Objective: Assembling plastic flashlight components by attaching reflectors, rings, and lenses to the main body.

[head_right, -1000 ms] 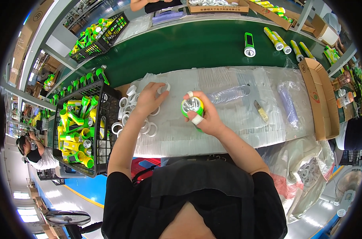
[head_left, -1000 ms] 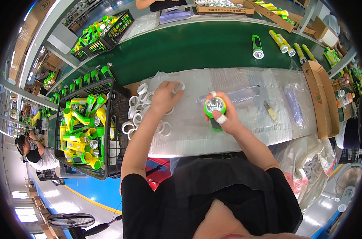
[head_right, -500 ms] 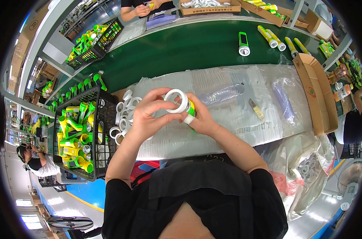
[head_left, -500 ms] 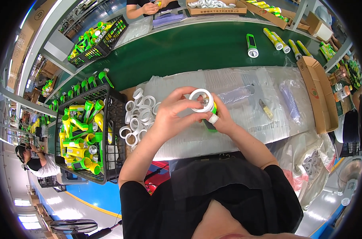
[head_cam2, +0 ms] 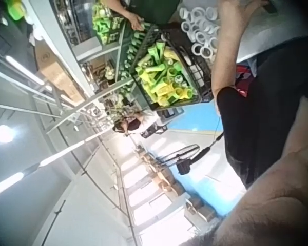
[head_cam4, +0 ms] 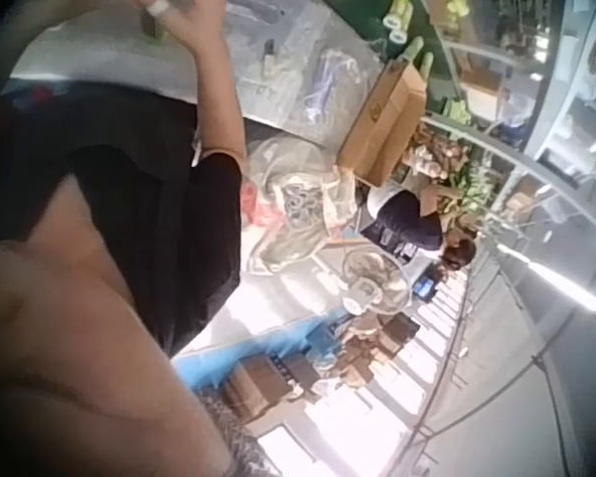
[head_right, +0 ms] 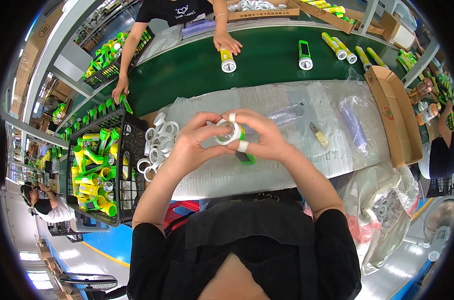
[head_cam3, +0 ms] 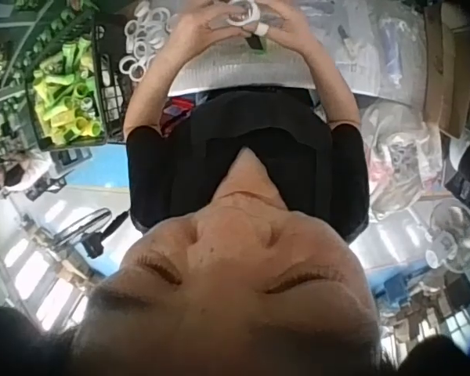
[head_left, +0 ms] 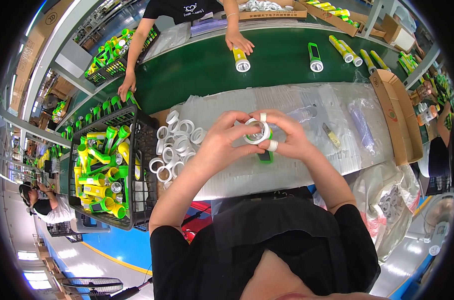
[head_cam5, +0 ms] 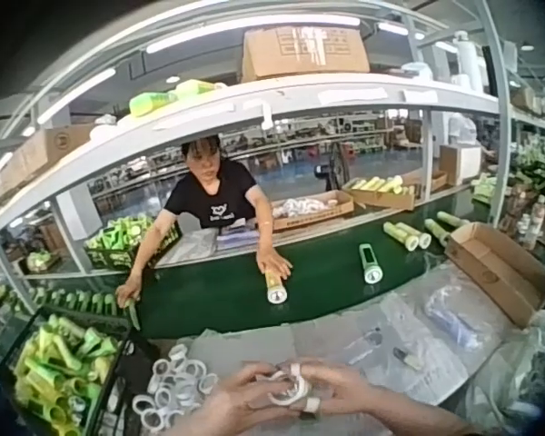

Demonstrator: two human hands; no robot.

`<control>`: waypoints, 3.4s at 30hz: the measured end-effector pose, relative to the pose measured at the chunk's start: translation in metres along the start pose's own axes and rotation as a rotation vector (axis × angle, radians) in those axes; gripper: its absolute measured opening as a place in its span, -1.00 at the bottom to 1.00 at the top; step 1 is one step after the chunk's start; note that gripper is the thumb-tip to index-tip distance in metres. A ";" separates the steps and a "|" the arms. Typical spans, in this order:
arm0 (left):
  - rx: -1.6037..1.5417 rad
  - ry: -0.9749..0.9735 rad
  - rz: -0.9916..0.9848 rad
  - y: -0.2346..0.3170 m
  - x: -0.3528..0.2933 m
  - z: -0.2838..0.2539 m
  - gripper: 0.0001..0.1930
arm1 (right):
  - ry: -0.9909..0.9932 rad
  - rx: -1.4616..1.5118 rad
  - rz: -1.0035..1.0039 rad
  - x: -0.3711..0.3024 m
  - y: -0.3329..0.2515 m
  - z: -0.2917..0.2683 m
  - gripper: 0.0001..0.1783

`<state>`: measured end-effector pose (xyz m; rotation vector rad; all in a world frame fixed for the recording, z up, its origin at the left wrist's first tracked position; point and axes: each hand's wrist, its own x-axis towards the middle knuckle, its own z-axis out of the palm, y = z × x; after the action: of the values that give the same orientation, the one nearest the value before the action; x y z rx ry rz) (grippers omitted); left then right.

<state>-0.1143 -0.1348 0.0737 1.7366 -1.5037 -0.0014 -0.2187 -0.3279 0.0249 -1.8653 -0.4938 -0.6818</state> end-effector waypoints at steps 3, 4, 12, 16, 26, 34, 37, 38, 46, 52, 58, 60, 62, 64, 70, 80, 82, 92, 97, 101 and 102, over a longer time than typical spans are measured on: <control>-0.027 0.000 0.009 0.005 0.007 0.013 -0.53 | -0.095 -0.200 -0.003 0.013 -0.019 -0.037 -0.43; -0.029 0.008 0.018 0.008 0.009 0.018 -0.53 | -0.096 -0.206 0.002 0.021 -0.026 -0.046 -0.43; -0.167 0.008 -0.030 0.006 0.020 0.045 -0.60 | -0.810 -0.557 0.170 0.077 -0.068 -0.076 -0.66; -0.160 0.033 0.002 0.008 0.019 0.049 -0.61 | -0.860 -0.492 0.313 0.083 -0.070 -0.075 -0.75; -0.123 0.093 0.043 0.007 0.022 0.053 -0.63 | -0.618 -0.757 0.583 0.062 -0.070 -0.051 -0.44; -0.141 0.165 0.040 0.003 0.021 0.058 -0.63 | -0.593 -0.480 0.133 0.053 -0.041 -0.069 -0.26; -0.024 0.113 -0.012 0.005 0.015 0.060 -0.62 | -0.697 -0.968 0.678 0.067 -0.070 -0.047 -0.28; -0.024 0.115 -0.010 0.006 0.017 0.059 -0.62 | -0.697 -0.970 0.677 0.072 -0.074 -0.045 -0.28; -0.092 0.135 -0.023 0.001 0.018 0.060 -0.61 | -0.497 -0.804 0.423 0.048 -0.054 -0.054 -0.33; -0.147 0.152 -0.063 0.001 0.018 0.061 -0.61 | -0.487 -0.708 0.431 0.051 -0.052 -0.060 -0.36; -0.124 0.118 -0.013 0.000 0.021 0.058 -0.61 | -0.692 -0.960 0.864 0.076 -0.078 -0.048 -0.43; -0.156 0.138 -0.022 -0.002 0.018 0.059 -0.61 | -0.395 -0.600 0.304 0.058 -0.062 -0.066 -0.44; -0.191 0.162 -0.026 -0.002 0.020 0.060 -0.62 | -0.428 -0.566 -0.073 0.048 -0.031 -0.069 -0.31; -0.155 0.140 -0.033 -0.003 0.017 0.059 -0.62 | -0.653 -0.777 0.583 0.055 -0.055 -0.054 -0.21; -0.157 0.146 0.022 0.001 0.020 0.059 -0.64 | -0.391 -0.762 0.307 0.047 -0.060 -0.065 -0.38; -0.207 0.112 -0.076 -0.006 0.022 0.056 -0.63 | -0.310 -0.546 0.271 0.041 -0.041 -0.059 -0.54; -0.211 0.097 0.030 -0.016 0.019 0.060 -0.51 | -0.341 -0.541 0.236 0.035 -0.039 -0.055 -0.55; -1.274 -0.803 -0.523 0.025 -0.020 0.024 -0.12 | -0.328 -0.417 -0.142 0.025 -0.098 -0.053 -0.66; -0.142 -0.092 -0.180 -0.063 0.011 0.065 -0.51 | 0.087 -0.562 0.298 0.013 0.024 -0.031 -0.64; 0.058 -0.122 -0.377 -0.078 0.022 0.050 -0.45 | 0.095 -0.403 0.334 0.038 0.068 -0.029 -0.68; 0.066 -0.118 -0.385 -0.080 0.023 0.040 -0.45 | 0.092 -0.309 0.321 0.043 0.071 -0.030 -0.69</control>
<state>-0.0616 -0.1802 0.0128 2.0865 -1.2392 -0.2593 -0.1490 -0.3813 0.0130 -2.1281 -0.0240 -0.6479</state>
